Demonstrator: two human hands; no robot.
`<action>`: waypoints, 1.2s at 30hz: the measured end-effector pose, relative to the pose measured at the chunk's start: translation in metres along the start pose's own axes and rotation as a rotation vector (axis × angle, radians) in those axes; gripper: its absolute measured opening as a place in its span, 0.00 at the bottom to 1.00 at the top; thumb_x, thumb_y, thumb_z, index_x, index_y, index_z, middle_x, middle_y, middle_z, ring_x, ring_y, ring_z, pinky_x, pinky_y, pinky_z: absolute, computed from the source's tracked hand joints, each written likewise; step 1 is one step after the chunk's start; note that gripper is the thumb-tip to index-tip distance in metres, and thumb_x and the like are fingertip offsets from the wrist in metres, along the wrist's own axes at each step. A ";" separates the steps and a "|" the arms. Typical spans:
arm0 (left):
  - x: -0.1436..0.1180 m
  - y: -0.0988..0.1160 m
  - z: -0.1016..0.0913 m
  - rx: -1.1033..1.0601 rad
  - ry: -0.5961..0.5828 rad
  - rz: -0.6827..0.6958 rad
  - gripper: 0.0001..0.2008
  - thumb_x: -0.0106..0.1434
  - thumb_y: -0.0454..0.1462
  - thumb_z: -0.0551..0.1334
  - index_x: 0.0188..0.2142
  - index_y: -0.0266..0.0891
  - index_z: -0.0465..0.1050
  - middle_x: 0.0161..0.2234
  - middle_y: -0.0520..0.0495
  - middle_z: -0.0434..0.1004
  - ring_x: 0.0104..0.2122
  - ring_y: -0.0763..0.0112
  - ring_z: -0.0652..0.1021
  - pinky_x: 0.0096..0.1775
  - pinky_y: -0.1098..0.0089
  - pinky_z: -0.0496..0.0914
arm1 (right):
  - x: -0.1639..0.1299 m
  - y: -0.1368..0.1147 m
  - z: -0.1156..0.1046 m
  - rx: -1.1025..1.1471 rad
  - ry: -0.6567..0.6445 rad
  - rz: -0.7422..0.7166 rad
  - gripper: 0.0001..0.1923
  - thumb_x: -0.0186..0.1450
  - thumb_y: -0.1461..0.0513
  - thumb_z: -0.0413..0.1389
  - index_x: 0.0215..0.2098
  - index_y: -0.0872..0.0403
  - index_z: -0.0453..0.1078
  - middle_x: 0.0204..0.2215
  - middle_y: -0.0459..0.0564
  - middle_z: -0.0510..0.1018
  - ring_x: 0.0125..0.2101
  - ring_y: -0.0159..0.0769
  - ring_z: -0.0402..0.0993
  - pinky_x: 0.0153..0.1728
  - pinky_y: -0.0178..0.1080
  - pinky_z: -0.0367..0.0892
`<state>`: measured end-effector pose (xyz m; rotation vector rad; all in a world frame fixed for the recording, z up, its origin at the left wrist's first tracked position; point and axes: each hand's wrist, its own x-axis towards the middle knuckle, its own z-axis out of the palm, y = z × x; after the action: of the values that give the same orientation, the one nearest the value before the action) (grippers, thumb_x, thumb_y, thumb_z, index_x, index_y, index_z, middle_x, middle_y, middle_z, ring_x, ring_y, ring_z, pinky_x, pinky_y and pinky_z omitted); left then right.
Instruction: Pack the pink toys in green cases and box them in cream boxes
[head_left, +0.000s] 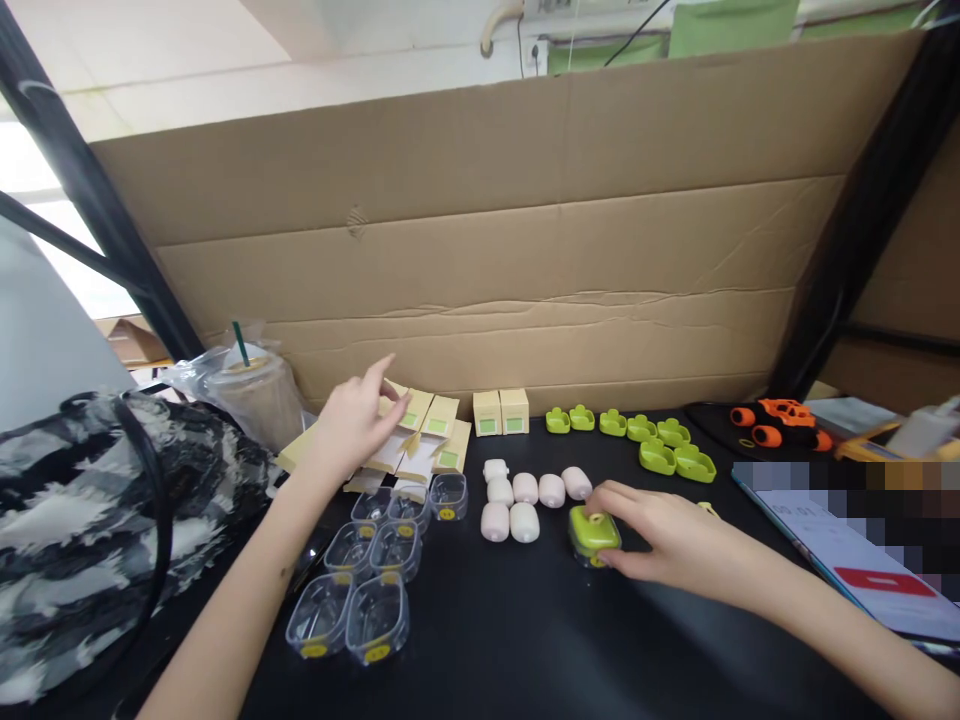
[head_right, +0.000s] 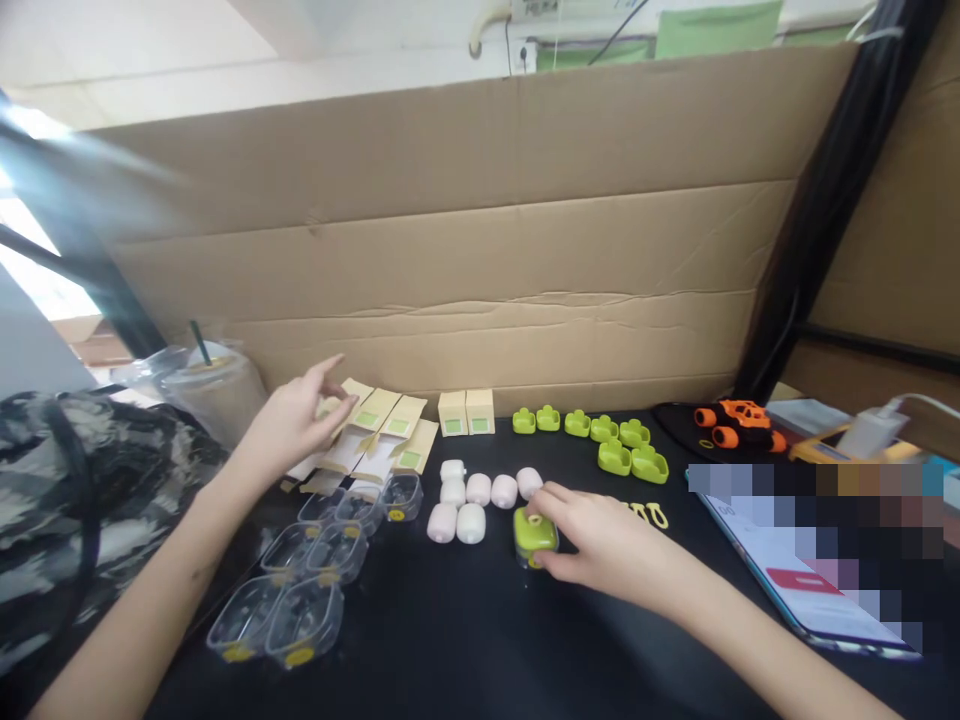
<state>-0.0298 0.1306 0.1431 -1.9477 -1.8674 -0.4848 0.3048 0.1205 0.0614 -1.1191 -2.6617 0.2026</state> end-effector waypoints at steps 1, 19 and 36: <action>0.004 -0.011 0.005 0.074 0.008 -0.044 0.27 0.65 0.44 0.49 0.60 0.30 0.55 0.44 0.37 0.75 0.46 0.52 0.72 0.49 0.57 0.64 | 0.001 0.000 0.002 -0.001 0.008 -0.010 0.08 0.60 0.64 0.56 0.38 0.50 0.63 0.35 0.46 0.74 0.32 0.41 0.76 0.28 0.37 0.65; -0.013 -0.029 0.054 0.277 0.064 -0.213 0.25 0.61 0.38 0.52 0.57 0.28 0.62 0.44 0.30 0.76 0.44 0.46 0.75 0.43 0.57 0.66 | 0.006 -0.004 0.013 0.016 0.039 -0.059 0.09 0.63 0.66 0.55 0.42 0.52 0.64 0.39 0.50 0.74 0.38 0.43 0.75 0.37 0.42 0.71; -0.011 -0.051 0.060 0.067 0.019 -0.282 0.25 0.62 0.46 0.53 0.50 0.28 0.68 0.44 0.31 0.75 0.46 0.47 0.75 0.46 0.58 0.68 | 0.009 -0.004 0.022 -0.035 0.108 -0.075 0.13 0.64 0.65 0.55 0.47 0.51 0.65 0.47 0.52 0.74 0.39 0.45 0.75 0.39 0.48 0.72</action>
<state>-0.0828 0.1530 0.0883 -1.6387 -2.1285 -0.5136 0.2897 0.1232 0.0429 -1.0080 -2.6147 0.0802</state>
